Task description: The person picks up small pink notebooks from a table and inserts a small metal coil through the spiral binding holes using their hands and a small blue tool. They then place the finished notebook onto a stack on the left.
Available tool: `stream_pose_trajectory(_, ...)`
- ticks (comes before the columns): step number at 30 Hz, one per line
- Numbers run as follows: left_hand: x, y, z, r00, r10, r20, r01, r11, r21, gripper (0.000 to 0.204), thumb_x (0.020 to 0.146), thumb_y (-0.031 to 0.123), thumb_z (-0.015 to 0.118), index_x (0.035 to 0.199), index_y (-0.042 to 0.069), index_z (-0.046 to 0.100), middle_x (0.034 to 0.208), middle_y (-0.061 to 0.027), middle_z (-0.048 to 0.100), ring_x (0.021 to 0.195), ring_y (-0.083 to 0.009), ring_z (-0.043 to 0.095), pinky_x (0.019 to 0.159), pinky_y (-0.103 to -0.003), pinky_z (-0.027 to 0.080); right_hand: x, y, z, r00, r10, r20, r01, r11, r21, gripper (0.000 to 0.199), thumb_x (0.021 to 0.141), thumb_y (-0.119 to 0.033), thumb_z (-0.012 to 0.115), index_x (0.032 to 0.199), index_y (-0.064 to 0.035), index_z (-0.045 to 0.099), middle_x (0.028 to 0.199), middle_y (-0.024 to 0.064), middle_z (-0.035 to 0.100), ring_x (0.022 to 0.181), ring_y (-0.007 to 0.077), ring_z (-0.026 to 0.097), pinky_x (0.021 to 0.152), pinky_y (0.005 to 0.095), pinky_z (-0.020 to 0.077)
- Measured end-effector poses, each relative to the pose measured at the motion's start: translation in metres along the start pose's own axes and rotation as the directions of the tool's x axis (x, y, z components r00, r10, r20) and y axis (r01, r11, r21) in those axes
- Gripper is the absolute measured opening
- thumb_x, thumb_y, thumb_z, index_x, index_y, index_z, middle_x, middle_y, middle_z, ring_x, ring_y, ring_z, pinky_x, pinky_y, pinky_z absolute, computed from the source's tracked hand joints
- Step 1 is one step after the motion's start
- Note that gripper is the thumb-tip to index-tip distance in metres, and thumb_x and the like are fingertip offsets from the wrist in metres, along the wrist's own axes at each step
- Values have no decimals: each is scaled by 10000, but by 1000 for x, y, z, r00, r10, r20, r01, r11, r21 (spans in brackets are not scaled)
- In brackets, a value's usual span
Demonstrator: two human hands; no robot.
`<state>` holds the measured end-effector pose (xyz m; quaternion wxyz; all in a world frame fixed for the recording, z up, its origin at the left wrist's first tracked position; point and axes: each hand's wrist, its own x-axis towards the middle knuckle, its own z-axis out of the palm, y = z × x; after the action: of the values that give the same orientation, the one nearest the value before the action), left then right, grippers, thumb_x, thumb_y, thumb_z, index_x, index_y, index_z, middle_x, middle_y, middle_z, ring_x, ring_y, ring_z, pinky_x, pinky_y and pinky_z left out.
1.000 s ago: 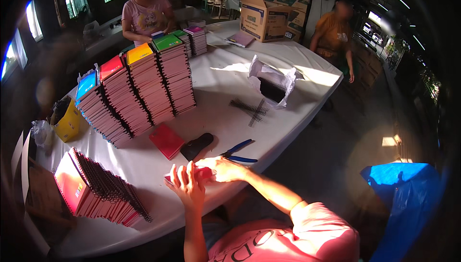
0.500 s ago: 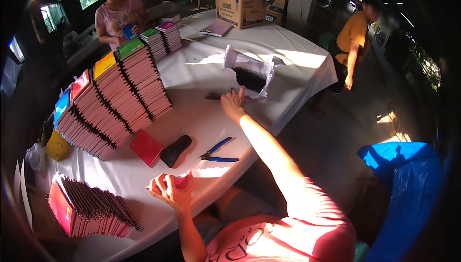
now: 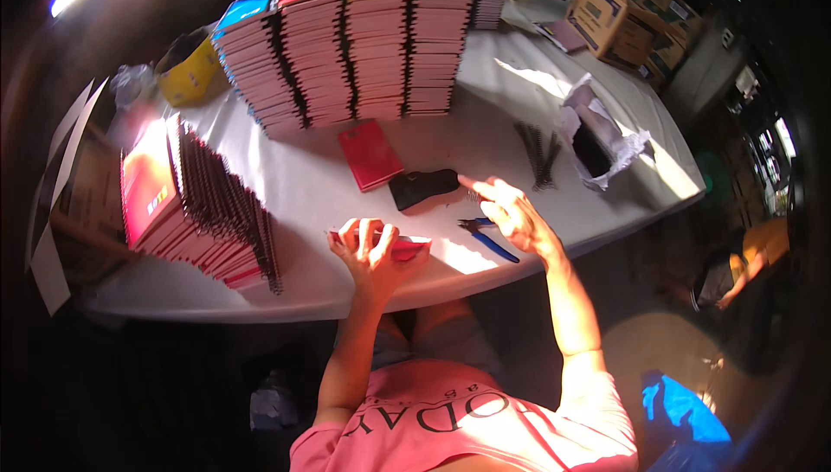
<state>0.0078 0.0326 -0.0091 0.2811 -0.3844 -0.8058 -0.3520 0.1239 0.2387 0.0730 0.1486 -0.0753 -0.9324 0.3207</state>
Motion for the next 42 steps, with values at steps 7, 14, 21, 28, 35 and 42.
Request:
stream_pose_trajectory(7, -3, -1, 0, 998, 2, -64, -4, 999, -33, 453, 548, 496, 780, 775, 158, 583, 933, -42, 475, 1011, -276, 446, 920, -564, 232, -19, -31, 63, 971, 210, -110, -156, 914, 375, 184, 842, -118, 668, 991, -11, 688, 832, 59, 621, 767, 111, 587, 704, 249, 476)
stream_pose_trajectory(14, -4, -3, 5, 993, 14, -118, -23, 997, -70, 488, 547, 518, 761, 835, 157, 600, 886, -38, 482, 998, -254, 446, 888, -575, 229, -11, -23, 65, 990, 112, -91, -68, 918, 390, 253, 675, 28, 736, 916, -26, 678, 851, 72, 631, 812, 155, 613, 738, 274, 491)
stream_pose_trajectory(21, 3, -4, -2, 998, 11, -62, -19, 993, -120, 497, 539, 524, 773, 844, 165, 612, 871, -19, 506, 970, -233, 463, 866, -527, 248, -13, -19, 70, 986, 79, -146, -16, 922, 388, 313, 665, 84, 731, 958, -15, 683, 912, 66, 610, 833, 145, 598, 766, 266, 495)
stream_pose_trajectory(28, 4, -8, -8, 999, 5, 34, 0, 993, -119, 520, 559, 532, 754, 906, 174, 605, 890, 7, 524, 962, -211, 477, 818, -500, 268, -15, -23, 58, 988, 123, 91, -148, 918, 368, 252, 786, -79, 679, 1036, -48, 677, 833, 56, 614, 743, 121, 574, 699, 274, 485)
stream_pose_trajectory(35, 4, -13, -7, 998, 43, 35, -39, 991, -126, 481, 647, 543, 693, 913, 151, 610, 885, -3, 530, 941, -211, 484, 830, -486, 277, -12, -54, 56, 988, 149, -30, -120, 883, 454, 411, 846, -216, 648, 1211, -70, 526, 777, 30, 582, 605, 79, 515, 518, 218, 437)
stream_pose_trajectory(42, 8, -17, -15, 995, 69, 65, -59, 988, -145, 446, 667, 518, 702, 851, 124, 603, 862, -26, 522, 919, -230, 481, 856, -475, 296, -2, -30, 53, 971, 82, 226, -153, 935, 319, 196, 910, -81, 518, 1057, -26, 636, 707, 60, 642, 543, 92, 560, 511, 239, 454)
